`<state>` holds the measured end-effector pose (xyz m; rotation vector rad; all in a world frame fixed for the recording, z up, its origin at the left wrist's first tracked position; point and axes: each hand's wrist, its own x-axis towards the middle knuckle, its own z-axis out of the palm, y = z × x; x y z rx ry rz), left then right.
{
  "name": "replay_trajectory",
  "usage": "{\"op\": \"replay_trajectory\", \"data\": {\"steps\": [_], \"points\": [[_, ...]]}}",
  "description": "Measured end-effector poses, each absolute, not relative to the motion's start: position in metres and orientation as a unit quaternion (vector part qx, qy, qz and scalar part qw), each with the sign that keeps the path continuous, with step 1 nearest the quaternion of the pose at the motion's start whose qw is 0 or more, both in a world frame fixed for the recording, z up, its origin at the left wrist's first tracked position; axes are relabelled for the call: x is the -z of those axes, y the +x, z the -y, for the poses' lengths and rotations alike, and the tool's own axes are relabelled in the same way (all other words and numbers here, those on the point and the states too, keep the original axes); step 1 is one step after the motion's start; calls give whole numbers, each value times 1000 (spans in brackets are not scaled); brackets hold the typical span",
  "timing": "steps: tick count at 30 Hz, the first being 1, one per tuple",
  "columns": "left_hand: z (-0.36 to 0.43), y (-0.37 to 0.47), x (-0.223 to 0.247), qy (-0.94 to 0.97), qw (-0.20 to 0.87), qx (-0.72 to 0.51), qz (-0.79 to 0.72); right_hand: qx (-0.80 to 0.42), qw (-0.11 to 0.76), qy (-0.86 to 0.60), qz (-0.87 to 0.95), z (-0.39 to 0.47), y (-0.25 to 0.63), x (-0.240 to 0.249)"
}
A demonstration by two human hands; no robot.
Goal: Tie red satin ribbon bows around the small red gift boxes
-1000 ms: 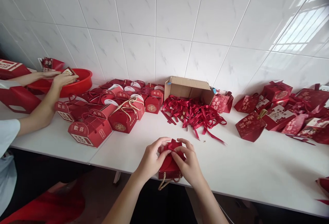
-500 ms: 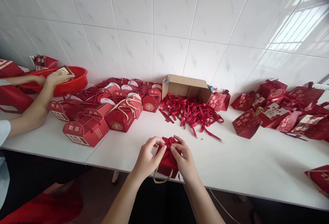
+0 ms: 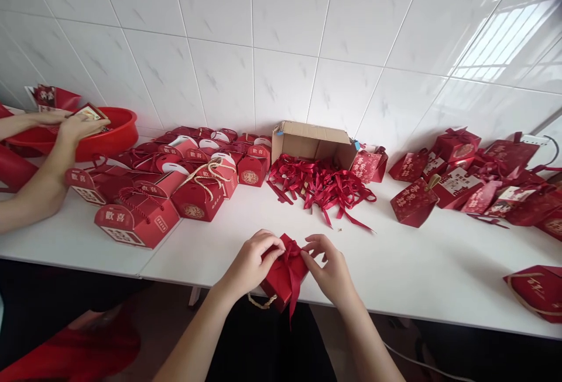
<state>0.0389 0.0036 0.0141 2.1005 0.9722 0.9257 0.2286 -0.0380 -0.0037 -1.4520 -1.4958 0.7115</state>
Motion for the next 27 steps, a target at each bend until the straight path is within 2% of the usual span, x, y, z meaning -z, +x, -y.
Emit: {"op": "replay_trajectory", "data": {"steps": [3,8,13,17,21,27], "points": [[-4,39,-16,811,316,-339,-357,-251,420,-608,625,47,232,-8],[-7,38,-15,823,315,-332,-336,-327,333,-589,660,61,234,-39],[-7,37,-20,837,304,-311,-333,-295,378,-539,693,36,233,-36],[-5,34,-24,850,272,-302,-336,-322,373,-444,748,21,233,-26],[-1,30,-31,863,231,-285,-347,-308,387,-409,767,24,238,-26],[-1,23,-35,881,188,-253,-353,-272,315,-381,826,30,245,-19]]}}
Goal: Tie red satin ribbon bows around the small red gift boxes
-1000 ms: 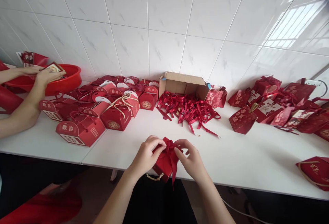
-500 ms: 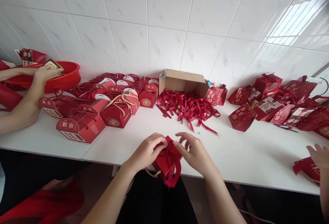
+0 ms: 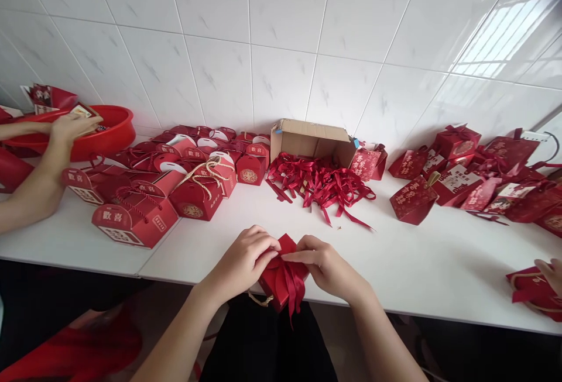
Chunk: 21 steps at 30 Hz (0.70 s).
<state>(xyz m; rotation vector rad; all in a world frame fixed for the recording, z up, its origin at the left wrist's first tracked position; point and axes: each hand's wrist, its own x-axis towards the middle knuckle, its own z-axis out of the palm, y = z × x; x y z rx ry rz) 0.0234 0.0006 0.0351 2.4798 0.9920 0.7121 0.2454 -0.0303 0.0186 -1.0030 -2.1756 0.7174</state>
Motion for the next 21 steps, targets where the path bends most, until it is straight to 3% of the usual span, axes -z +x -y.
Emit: {"op": "replay_trajectory", "data": {"steps": [7,21], "points": [[-11,16,-33,881,187,-250,-355,-298,279,-356,841,34,246,-12],[-11,18,-37,866,310,-149,-363,-299,291,-361,834,32,244,-12]]}}
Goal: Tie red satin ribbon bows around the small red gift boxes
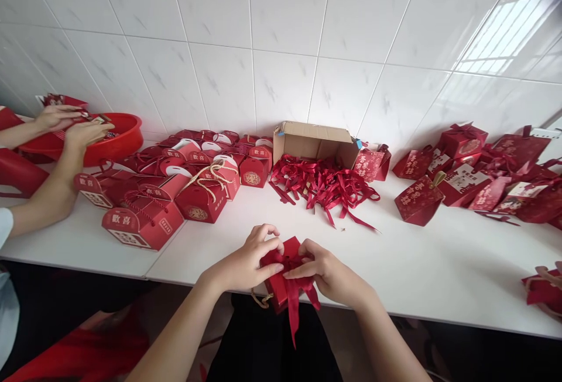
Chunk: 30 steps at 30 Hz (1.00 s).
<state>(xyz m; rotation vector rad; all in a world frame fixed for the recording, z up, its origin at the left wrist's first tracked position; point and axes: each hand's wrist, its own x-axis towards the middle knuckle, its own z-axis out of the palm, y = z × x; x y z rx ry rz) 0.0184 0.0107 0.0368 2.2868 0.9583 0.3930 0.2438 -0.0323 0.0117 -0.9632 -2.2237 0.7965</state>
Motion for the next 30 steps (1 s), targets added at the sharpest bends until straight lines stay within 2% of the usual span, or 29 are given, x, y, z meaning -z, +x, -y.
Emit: {"op": "replay_trajectory", "data": {"steps": [9,16,30], "points": [[-15,16,-34,839,425,-187,-282,-328,297,-354,824,33,245,-13],[-12,27,-31,815,363,-286,-349,-344,312,-349,814,33,244,-13],[1,49,-21,767,403,-316,-386,-338,445,-423,713,33,239,-15]]}}
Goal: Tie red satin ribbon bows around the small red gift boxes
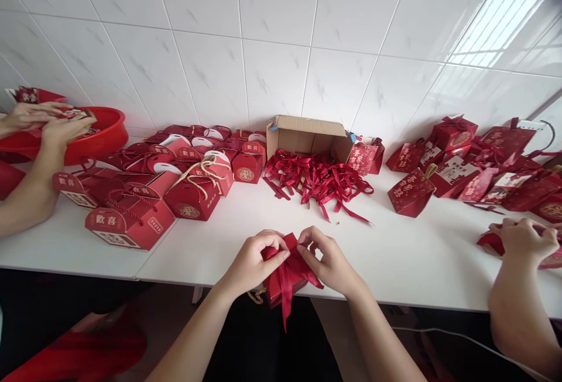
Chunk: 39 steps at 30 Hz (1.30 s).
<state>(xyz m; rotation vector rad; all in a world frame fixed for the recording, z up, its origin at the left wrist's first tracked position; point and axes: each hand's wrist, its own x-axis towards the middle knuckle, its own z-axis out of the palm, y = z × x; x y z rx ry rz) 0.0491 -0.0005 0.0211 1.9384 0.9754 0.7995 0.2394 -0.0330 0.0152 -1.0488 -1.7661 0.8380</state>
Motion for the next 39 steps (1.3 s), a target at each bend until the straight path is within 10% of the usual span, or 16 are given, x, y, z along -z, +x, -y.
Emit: {"op": "replay_trajectory", "data": {"steps": [11,24,39], "points": [[-4,44,-17,732,465,-289,-406,-450,572,-430,534,24,240,16],[1,40,-18,735,470,-309,-378,-421,463,-451,636,33,251,10],[2,51,-15,711,448,-334,-428,-338,556,-466,599,30,233,18]]}}
